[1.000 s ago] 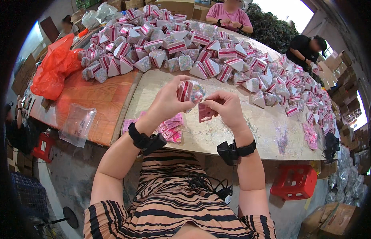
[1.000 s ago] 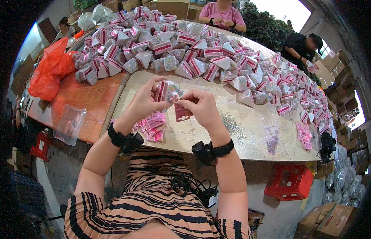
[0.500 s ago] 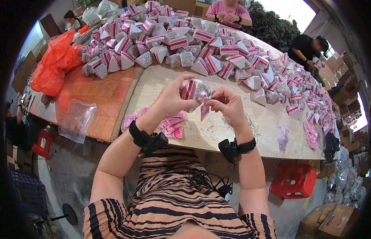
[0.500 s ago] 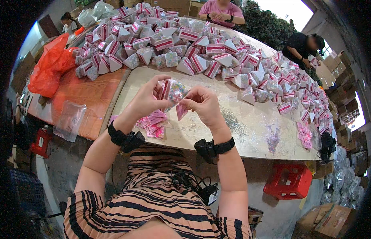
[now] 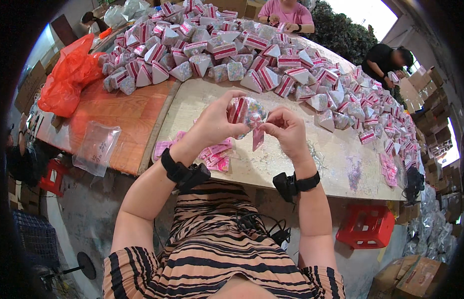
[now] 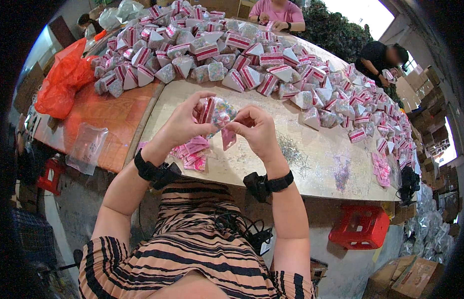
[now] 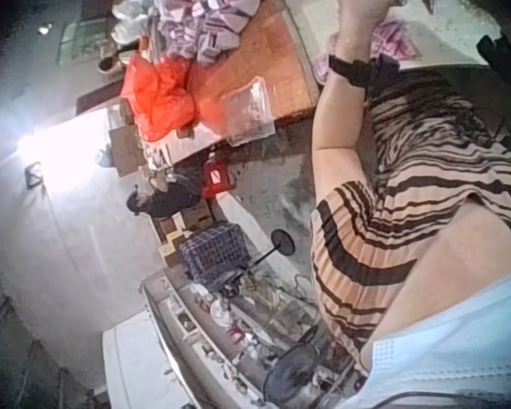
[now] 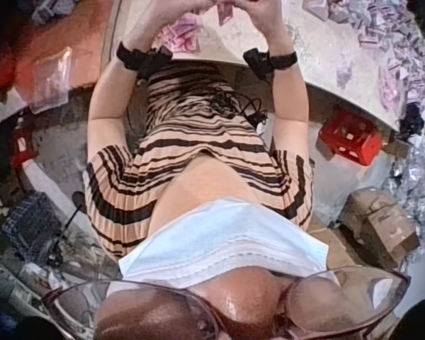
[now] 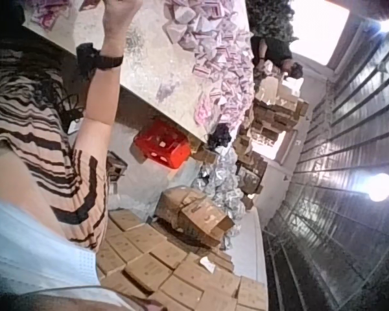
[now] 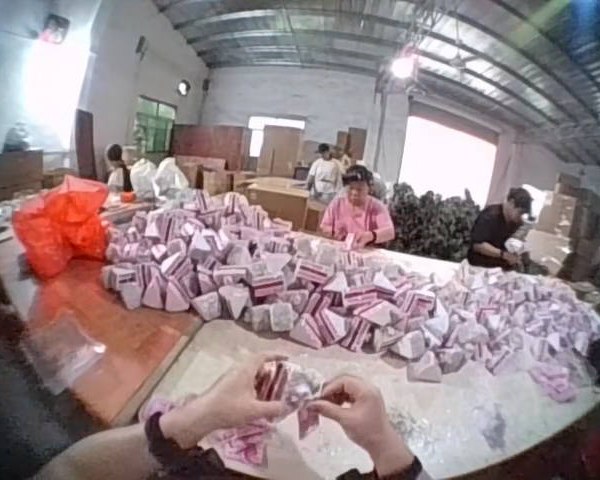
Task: The person inserts small pink packets into clear plastic bags containing colorful confetti. They then seal the bags and place them on a large pile of similar finished packages on the table. The task is performed repeatedly in a continuous assembly line fashion.
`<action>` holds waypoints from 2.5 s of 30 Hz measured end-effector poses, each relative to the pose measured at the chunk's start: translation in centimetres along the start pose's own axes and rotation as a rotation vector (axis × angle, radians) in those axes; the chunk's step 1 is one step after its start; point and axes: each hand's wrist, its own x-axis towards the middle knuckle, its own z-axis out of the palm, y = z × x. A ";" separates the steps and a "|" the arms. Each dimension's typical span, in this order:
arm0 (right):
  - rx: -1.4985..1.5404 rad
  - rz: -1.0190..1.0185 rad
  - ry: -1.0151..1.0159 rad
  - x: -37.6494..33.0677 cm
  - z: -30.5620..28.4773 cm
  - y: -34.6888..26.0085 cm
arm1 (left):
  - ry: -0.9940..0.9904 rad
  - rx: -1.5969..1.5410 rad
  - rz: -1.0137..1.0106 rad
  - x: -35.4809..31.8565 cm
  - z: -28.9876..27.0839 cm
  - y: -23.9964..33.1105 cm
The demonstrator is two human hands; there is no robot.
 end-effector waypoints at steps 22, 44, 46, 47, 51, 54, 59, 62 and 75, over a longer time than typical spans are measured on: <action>0.018 0.205 -0.233 -0.5 3.4 -0.8 | 0.131 0.497 0.061 -6.1 -5.4 -3.3; 0.104 0.089 1.078 -9.4 -35.3 -4.2 | 0.055 0.929 -0.217 -5.5 4.1 -5.0; 0.092 0.226 0.975 -9.8 -32.4 -0.4 | 0.064 0.926 -0.188 -6.0 3.8 -5.1; 0.051 0.156 0.909 -12.1 -31.6 2.8 | 0.054 0.922 -0.151 -5.9 3.9 -4.9; -0.126 0.337 0.613 -12.7 -19.2 4.5 | 0.053 0.793 -0.012 -7.1 2.4 -6.1; -0.271 0.338 0.466 -14.5 -13.7 4.8 | 0.024 0.886 0.020 -6.9 2.4 -6.8; -0.779 0.004 0.266 -15.0 -9.0 2.8 | -0.008 0.933 -0.066 -8.3 2.2 -6.7; -0.984 -0.080 0.195 -16.3 -7.8 3.8 | 0.017 0.906 -0.008 -8.7 2.7 -6.6; -1.259 0.035 0.101 -18.4 -5.8 3.5 | 0.043 0.889 0.034 -8.7 3.3 -7.5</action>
